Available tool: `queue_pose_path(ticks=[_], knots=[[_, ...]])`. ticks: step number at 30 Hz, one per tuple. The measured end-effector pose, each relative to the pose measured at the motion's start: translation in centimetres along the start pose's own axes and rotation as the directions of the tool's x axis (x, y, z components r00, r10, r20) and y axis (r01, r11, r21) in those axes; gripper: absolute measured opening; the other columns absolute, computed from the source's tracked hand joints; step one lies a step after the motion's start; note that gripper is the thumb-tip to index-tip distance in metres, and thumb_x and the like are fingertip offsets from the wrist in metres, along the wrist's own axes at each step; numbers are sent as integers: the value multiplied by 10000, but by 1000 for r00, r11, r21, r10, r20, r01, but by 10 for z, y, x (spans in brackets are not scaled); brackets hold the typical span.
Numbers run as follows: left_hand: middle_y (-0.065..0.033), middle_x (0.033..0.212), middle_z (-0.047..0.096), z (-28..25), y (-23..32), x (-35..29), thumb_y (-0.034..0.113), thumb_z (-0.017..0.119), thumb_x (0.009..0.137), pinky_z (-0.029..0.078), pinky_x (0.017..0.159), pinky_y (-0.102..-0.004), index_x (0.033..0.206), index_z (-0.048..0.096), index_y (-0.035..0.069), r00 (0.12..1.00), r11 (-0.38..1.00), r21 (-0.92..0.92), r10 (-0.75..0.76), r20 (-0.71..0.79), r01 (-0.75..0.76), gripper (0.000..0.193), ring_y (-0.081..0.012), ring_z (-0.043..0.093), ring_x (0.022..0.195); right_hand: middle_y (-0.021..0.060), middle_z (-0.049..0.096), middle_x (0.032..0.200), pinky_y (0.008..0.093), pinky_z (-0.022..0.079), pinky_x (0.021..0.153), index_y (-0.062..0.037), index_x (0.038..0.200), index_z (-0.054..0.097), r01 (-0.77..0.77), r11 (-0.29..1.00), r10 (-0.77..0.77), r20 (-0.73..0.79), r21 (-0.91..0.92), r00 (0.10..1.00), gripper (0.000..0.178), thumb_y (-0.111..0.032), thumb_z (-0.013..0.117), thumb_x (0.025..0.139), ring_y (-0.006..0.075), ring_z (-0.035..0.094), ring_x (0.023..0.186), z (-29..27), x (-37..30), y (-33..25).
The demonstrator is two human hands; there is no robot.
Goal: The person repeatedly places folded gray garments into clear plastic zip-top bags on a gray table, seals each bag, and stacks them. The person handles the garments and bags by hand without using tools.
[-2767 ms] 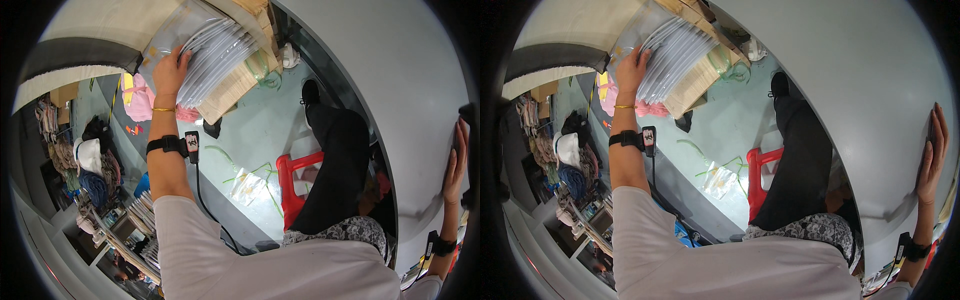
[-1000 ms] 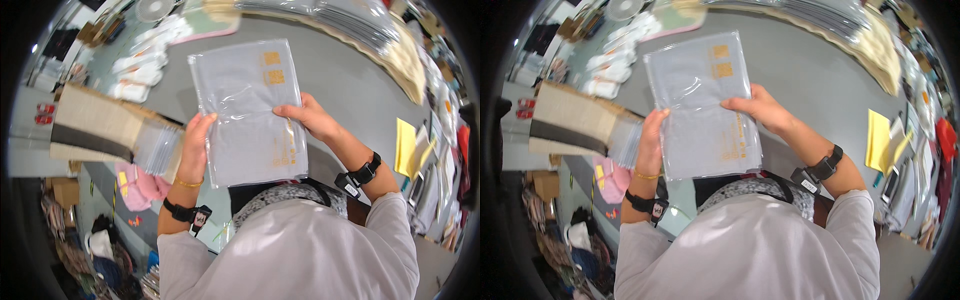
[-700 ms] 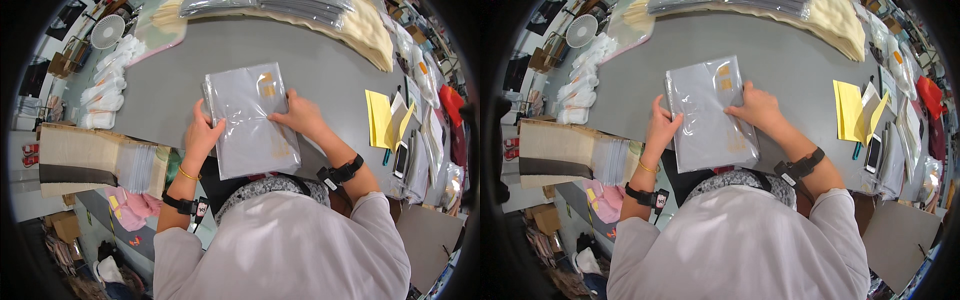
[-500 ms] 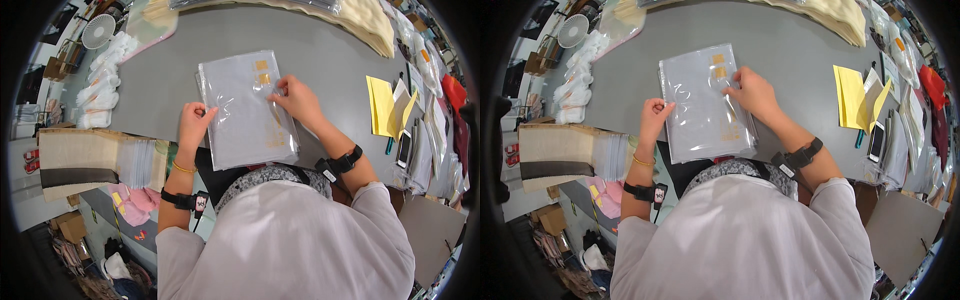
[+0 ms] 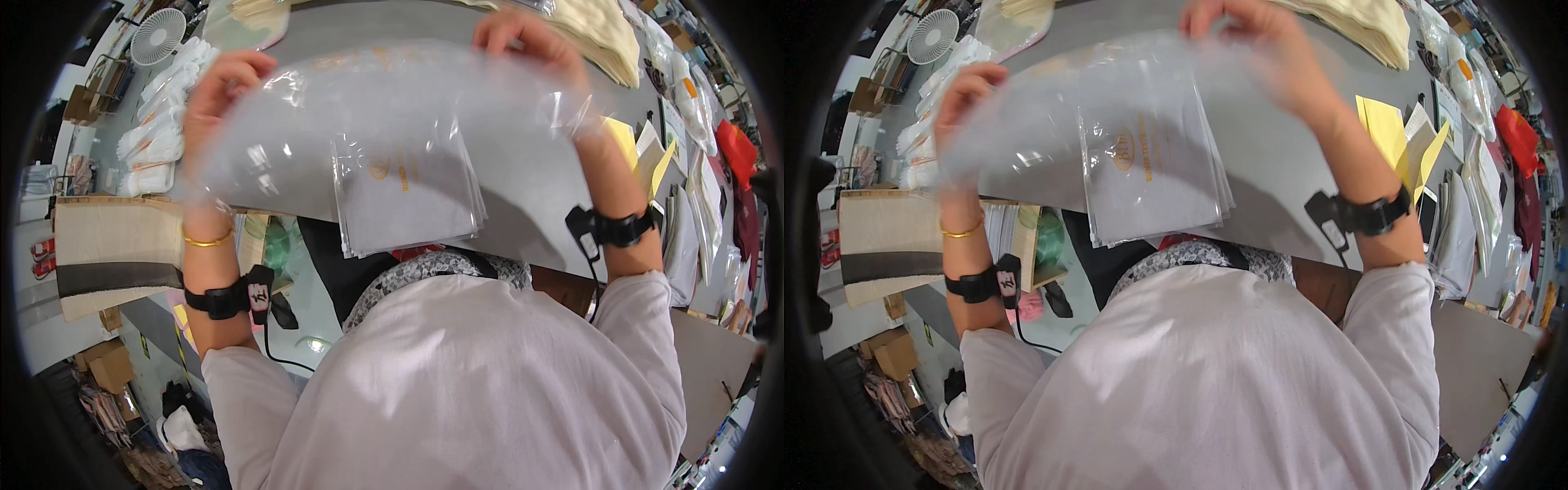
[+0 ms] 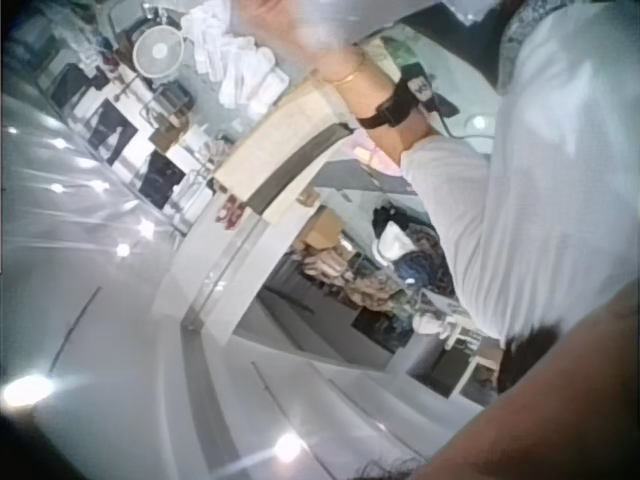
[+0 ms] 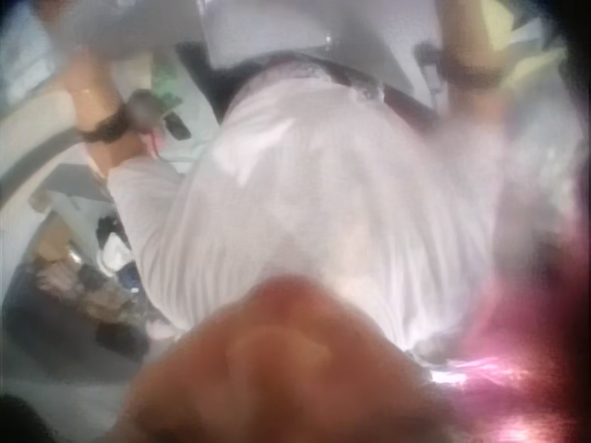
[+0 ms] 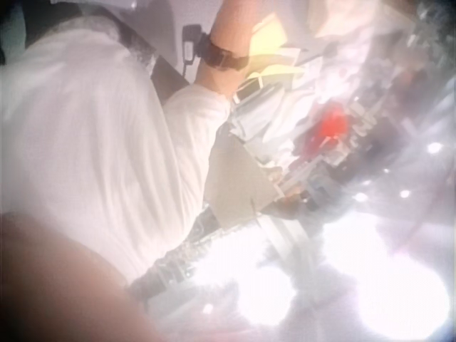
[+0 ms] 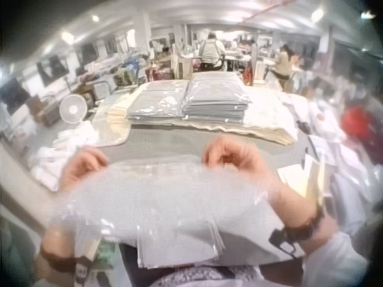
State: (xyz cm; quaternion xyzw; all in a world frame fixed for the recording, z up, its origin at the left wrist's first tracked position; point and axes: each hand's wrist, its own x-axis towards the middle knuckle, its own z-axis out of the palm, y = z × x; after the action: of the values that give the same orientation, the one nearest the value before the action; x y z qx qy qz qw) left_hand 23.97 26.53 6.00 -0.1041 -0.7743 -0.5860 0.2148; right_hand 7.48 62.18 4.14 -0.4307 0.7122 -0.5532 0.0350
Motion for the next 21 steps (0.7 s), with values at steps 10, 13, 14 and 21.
queue_pose_path(ticks=[10,13,14,21], knots=[[-129,1380,522,51,-117,-124,-34,571,930,439,1092,-371,1096,609,34,973,910,343,-224,-60,231,183,-251,526,1285,75,655,1154,372,550,860,-72,1063,650,64,841,-75,1,-538,997,298,91,637,815,281,616,1097,83,-100,62],[-167,1492,415,76,-108,-144,11,569,982,357,1186,-390,1338,490,18,948,956,89,-258,-187,278,365,-263,419,1417,94,683,1151,354,568,809,-22,1175,654,-494,848,457,-209,-191,865,239,-59,674,940,214,658,1026,83,-96,60],[-170,1523,379,87,-105,-148,28,576,992,322,1208,-398,1410,426,18,939,954,21,-290,-187,299,445,-267,375,1451,123,688,1141,356,573,791,9,1188,646,-538,828,508,-198,-158,839,288,-140,689,945,224,677,985,84,-92,59],[-177,1642,215,122,-109,-150,80,552,1030,221,1259,-419,1570,306,13,900,935,-64,-352,-257,348,597,-284,227,1539,159,706,1117,326,560,850,66,1293,586,-814,579,801,218,-45,558,580,-361,746,934,203,698,980,88,-50,59]])
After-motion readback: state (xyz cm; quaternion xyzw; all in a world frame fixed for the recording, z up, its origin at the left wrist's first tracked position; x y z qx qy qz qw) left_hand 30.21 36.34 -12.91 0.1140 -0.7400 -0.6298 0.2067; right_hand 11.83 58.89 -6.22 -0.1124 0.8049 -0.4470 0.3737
